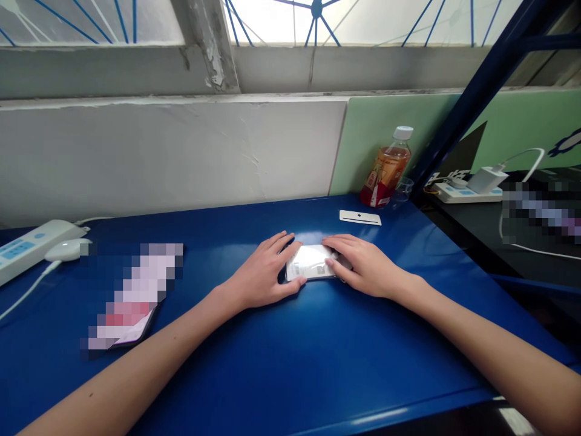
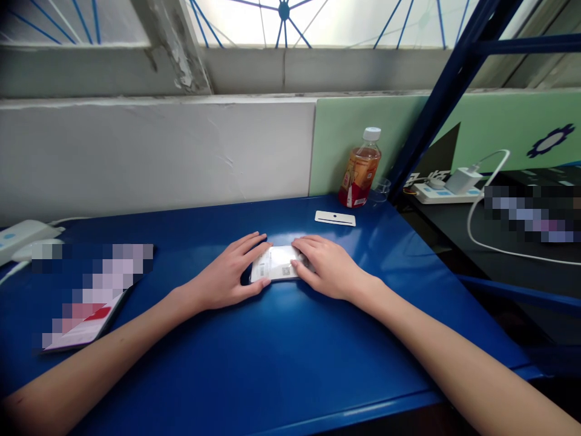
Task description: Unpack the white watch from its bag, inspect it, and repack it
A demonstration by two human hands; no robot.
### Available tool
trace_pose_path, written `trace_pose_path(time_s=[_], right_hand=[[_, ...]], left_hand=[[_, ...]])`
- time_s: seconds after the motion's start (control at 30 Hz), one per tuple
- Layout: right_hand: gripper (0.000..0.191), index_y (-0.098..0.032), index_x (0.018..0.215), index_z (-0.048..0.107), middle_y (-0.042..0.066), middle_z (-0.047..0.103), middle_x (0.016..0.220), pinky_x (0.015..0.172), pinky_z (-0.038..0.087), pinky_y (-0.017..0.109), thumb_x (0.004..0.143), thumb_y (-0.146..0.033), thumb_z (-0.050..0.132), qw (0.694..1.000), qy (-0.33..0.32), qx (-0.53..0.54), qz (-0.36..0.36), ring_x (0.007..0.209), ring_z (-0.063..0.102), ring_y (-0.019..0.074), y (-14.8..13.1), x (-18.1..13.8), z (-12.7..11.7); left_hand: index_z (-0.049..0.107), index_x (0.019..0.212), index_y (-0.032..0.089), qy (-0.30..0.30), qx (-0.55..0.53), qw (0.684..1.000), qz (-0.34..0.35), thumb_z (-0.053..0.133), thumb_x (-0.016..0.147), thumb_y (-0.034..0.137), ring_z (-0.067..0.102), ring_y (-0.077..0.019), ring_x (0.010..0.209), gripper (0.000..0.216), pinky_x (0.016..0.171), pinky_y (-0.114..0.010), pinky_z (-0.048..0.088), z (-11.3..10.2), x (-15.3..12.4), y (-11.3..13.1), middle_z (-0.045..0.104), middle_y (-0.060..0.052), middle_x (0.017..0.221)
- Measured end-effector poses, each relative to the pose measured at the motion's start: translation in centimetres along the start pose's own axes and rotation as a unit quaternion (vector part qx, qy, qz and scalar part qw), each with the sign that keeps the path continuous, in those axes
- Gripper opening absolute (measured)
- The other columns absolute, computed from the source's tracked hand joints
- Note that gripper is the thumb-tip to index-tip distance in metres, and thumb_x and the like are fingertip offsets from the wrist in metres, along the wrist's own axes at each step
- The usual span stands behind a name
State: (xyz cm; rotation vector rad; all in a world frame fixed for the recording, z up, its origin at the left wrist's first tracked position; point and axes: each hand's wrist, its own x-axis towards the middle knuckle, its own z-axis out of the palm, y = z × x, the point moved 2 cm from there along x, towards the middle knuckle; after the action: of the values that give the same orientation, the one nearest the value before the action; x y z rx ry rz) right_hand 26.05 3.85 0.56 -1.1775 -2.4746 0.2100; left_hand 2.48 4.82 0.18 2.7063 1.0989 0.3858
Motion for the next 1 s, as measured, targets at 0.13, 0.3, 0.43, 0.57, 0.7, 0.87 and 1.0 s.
trace_pose_path(time_s=[0.13,0.3,0.43,0.57,0.7,0.87,1.0], right_hand=[[0.037,-0.012,0.126,0.06,0.017,0.066,0.129,0.099,0.052,0.049,0.098,-0.026,0.04,1.0,-0.01,-0.005,-0.004,0.12,0.062,0.0313,0.12,-0.02,-0.07],[0.043,-0.006,0.133,0.055,0.02,0.062,0.134,0.101,0.051,0.049,0.096,-0.02,0.038,0.998,-0.04,-0.03,-0.025,0.127,0.056,0.033,-0.03,0.02,0.11],[0.048,-0.001,0.139,0.049,0.025,0.056,0.139,0.108,0.044,0.053,0.095,-0.016,0.038,0.998,-0.049,-0.035,-0.035,0.135,0.048,0.0344,0.05,-0.01,0.34],[0.049,-0.005,0.143,0.045,0.024,0.051,0.144,0.114,0.036,0.055,0.096,-0.015,0.038,0.998,-0.051,-0.021,-0.04,0.139,0.044,0.0317,0.37,-0.05,0.45],[0.049,-0.01,0.144,0.046,0.02,0.052,0.145,0.113,0.038,0.055,0.095,-0.014,0.039,0.998,-0.053,-0.002,-0.04,0.139,0.043,0.0306,0.45,-0.02,0.19],[0.052,-0.014,0.144,0.049,0.018,0.051,0.146,0.108,0.045,0.053,0.093,-0.011,0.041,0.997,-0.07,0.031,-0.027,0.139,0.044,0.0313,0.43,0.03,-0.26],[0.053,-0.017,0.144,0.049,0.016,0.052,0.146,0.108,0.045,0.052,0.092,-0.01,0.042,0.996,-0.069,0.05,-0.029,0.139,0.044,0.0298,0.45,0.04,-0.39]], left_hand=[[0.044,0.144,0.015,-0.003,0.006,1.0,0.003,0.056,0.091,0.054,0.029,-0.0357,0.145,0.066,0.114,-0.052,0.032,0.16,0.0,-0.25,0.04,-0.019,0.153],[0.045,0.144,0.017,-0.002,-0.007,1.0,0.001,0.057,0.09,0.054,0.029,-0.037,0.145,0.067,0.114,-0.053,0.032,0.15,0.04,-0.36,0.04,-0.018,0.153],[0.046,0.143,0.015,-0.005,-0.006,1.0,-0.001,0.058,0.09,0.052,0.03,-0.0375,0.144,0.066,0.114,-0.053,0.032,0.03,0.12,-0.26,0.041,-0.019,0.152],[0.046,0.143,0.015,-0.005,-0.003,1.0,-0.004,0.06,0.088,0.05,0.031,-0.0377,0.144,0.066,0.114,-0.053,0.032,0.02,0.2,-0.21,0.042,-0.02,0.151],[0.046,0.142,0.014,-0.006,-0.004,1.0,-0.004,0.06,0.088,0.05,0.031,-0.0377,0.144,0.067,0.113,-0.053,0.033,0.19,0.23,-0.27,0.042,-0.021,0.151],[0.046,0.142,0.015,-0.001,-0.014,1.0,-0.003,0.061,0.087,0.049,0.031,-0.0388,0.143,0.066,0.112,-0.055,0.033,0.18,0.2,-0.24,0.042,-0.021,0.151],[0.046,0.142,0.015,-0.003,-0.012,1.0,-0.004,0.06,0.087,0.049,0.031,-0.039,0.143,0.066,0.112,-0.056,0.033,0.07,0.2,-0.24,0.042,-0.021,0.151]])
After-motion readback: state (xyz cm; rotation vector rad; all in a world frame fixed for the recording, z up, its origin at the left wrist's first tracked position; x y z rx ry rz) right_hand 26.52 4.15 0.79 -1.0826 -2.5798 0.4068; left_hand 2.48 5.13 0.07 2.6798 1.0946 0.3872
